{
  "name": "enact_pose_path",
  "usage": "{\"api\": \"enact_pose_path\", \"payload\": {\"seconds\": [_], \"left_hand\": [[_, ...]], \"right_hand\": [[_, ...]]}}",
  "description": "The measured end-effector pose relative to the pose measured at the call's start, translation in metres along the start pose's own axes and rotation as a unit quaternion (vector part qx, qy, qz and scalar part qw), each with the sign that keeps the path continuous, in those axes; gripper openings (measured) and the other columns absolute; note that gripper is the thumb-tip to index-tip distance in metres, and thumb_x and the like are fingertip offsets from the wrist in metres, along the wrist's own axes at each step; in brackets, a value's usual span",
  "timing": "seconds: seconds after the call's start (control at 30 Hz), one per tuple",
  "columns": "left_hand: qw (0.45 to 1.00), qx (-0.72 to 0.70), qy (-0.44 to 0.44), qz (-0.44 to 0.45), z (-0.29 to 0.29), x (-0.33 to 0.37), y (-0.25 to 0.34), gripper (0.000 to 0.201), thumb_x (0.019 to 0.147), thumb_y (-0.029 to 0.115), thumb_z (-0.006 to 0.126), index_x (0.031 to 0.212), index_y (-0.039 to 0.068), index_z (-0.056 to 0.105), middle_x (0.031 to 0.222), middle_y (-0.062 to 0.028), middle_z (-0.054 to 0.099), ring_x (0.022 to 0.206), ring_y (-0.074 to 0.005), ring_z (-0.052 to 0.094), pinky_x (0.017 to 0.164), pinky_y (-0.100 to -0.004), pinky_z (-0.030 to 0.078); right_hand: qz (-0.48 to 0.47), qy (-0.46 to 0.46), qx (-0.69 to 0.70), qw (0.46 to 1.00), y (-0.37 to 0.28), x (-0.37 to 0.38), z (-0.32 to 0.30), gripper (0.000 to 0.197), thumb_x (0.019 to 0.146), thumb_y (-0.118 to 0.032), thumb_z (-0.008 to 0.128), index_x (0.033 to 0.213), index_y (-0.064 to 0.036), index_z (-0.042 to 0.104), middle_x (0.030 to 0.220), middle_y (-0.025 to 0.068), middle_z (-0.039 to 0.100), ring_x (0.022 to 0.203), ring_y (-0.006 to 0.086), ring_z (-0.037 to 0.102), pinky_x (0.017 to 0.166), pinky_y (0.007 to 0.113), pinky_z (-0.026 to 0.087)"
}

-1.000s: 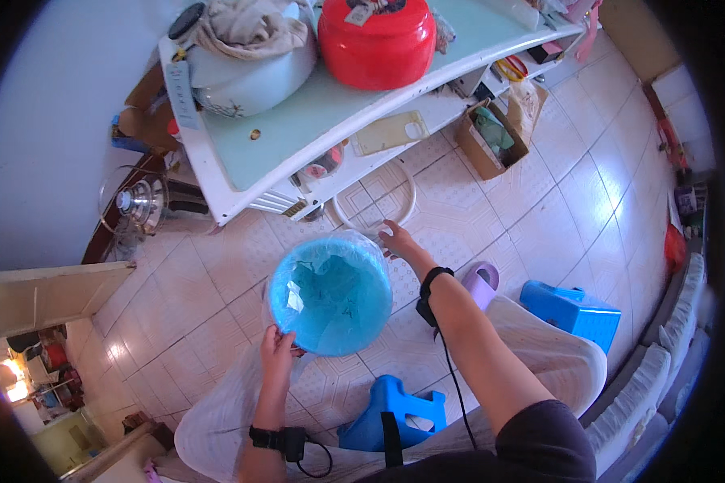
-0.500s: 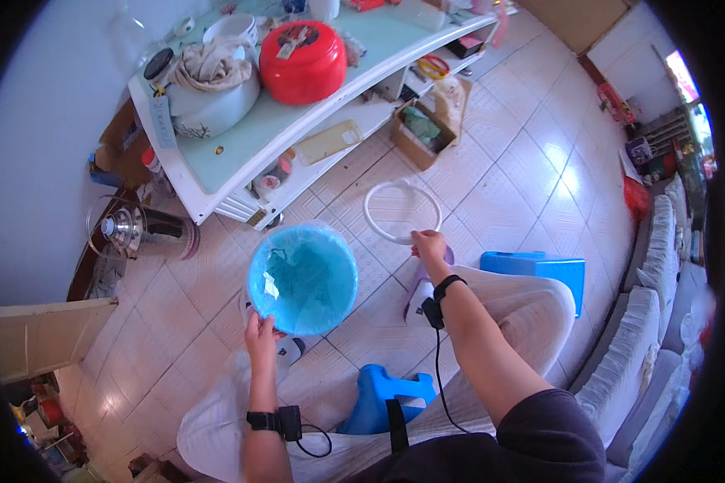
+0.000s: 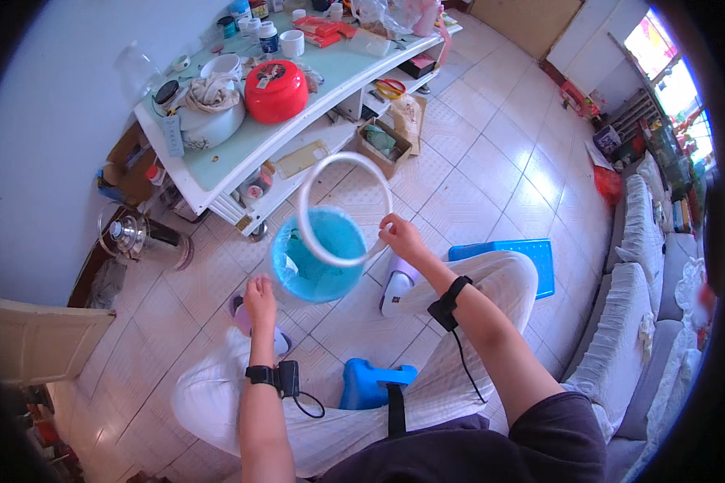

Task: The recorder cleans a washcloth in the sink and then prepares a trash bin with a new liner.

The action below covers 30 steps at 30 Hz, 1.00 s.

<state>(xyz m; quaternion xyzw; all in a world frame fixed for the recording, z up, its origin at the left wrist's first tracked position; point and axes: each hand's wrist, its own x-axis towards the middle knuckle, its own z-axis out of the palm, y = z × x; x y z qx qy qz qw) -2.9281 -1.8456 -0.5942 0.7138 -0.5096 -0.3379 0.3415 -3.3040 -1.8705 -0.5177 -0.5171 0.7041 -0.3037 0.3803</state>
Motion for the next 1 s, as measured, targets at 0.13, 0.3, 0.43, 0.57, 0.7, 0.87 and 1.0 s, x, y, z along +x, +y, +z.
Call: {"api": "enact_pose_path", "payload": {"seconds": [0.13, 0.3, 0.43, 0.57, 0.7, 0.87, 1.0], "left_hand": [[0.983, -0.166, -0.019, -0.081, -0.003, 0.002, 0.072, 0.035, 0.096, 0.024, 0.051, 0.118, -0.003, 0.056, 0.106, -0.0164, 0.065, 0.096, -0.0252, 0.064, 0.08, -0.0323, 0.052], [0.997, -0.036, 0.01, 0.072, 0.012, 0.015, 0.08, 0.037, 0.096, 0.021, 0.049, 0.125, -0.001, 0.052, 0.124, -0.0198, 0.056, 0.112, -0.0278, 0.057, 0.094, -0.0346, 0.045], [0.982, 0.048, -0.026, 0.181, 0.036, 0.028, 0.083, 0.037, 0.095, 0.014, 0.045, 0.129, 0.0, 0.049, 0.127, -0.0194, 0.054, 0.118, -0.0326, 0.052, 0.1, -0.0381, 0.04], [0.973, 0.09, -0.043, 0.208, 0.053, 0.041, 0.082, 0.037, 0.094, 0.01, 0.044, 0.13, 0.002, 0.048, 0.127, -0.0192, 0.053, 0.118, -0.0343, 0.049, 0.1, -0.041, 0.039], [0.975, 0.123, -0.056, 0.179, 0.059, 0.046, 0.083, 0.036, 0.094, 0.01, 0.045, 0.129, 0.002, 0.048, 0.127, -0.0188, 0.053, 0.117, -0.0344, 0.05, 0.099, -0.041, 0.04], [0.976, 0.121, -0.051, 0.172, 0.056, 0.048, 0.075, 0.036, 0.094, 0.008, 0.043, 0.13, 0.005, 0.047, 0.128, -0.0174, 0.053, 0.118, -0.0333, 0.049, 0.1, -0.0411, 0.038], [0.955, 0.176, -0.022, 0.239, 0.064, 0.04, 0.088, 0.041, 0.095, 0.011, 0.043, 0.136, 0.008, 0.043, 0.145, -0.0139, 0.036, 0.131, -0.0358, 0.034, 0.108, -0.0446, 0.029]], "right_hand": [[-0.072, -0.069, -0.112, 0.989, -0.017, -0.011, 0.019, 0.024, 0.078, -0.017, 0.063, 0.098, -0.0054, 0.061, 0.084, 0.0185, 0.065, 0.083, 0.0349, 0.063, 0.074, 0.042, 0.05], [-0.094, -0.126, -0.135, 0.978, -0.019, -0.014, 0.037, 0.023, 0.077, -0.014, 0.062, 0.097, -0.0044, 0.061, 0.085, 0.0191, 0.064, 0.085, 0.0376, 0.061, 0.077, 0.045, 0.048], [-0.12, -0.125, -0.132, 0.976, -0.004, -0.008, 0.032, 0.022, 0.077, -0.013, 0.061, 0.097, -0.0038, 0.06, 0.09, 0.0189, 0.063, 0.087, 0.0372, 0.061, 0.077, 0.044, 0.048], [-0.143, -0.112, -0.14, 0.973, -0.005, 0.0, 0.03, 0.02, 0.078, -0.013, 0.06, 0.096, -0.0034, 0.06, 0.089, 0.0177, 0.062, 0.087, 0.0364, 0.06, 0.077, 0.044, 0.048], [-0.144, -0.099, -0.149, 0.973, -0.006, 0.003, 0.029, 0.024, 0.078, -0.014, 0.06, 0.101, -0.0055, 0.061, 0.089, 0.0165, 0.061, 0.087, 0.0345, 0.06, 0.077, 0.043, 0.048], [-0.135, 0.002, -0.253, 0.958, -0.046, -0.006, 0.031, 0.06, 0.083, -0.022, 0.062, 0.138, -0.0146, 0.04, 0.126, 0.0157, 0.048, 0.115, 0.0334, 0.049, 0.091, 0.044, 0.045], [-0.195, 0.039, -0.268, 0.943, -0.031, 0.017, 0.058, 0.076, 0.082, -0.033, 0.067, 0.145, -0.0168, 0.027, 0.15, 0.0142, 0.024, 0.137, 0.0354, 0.026, 0.112, 0.048, 0.024]]}}
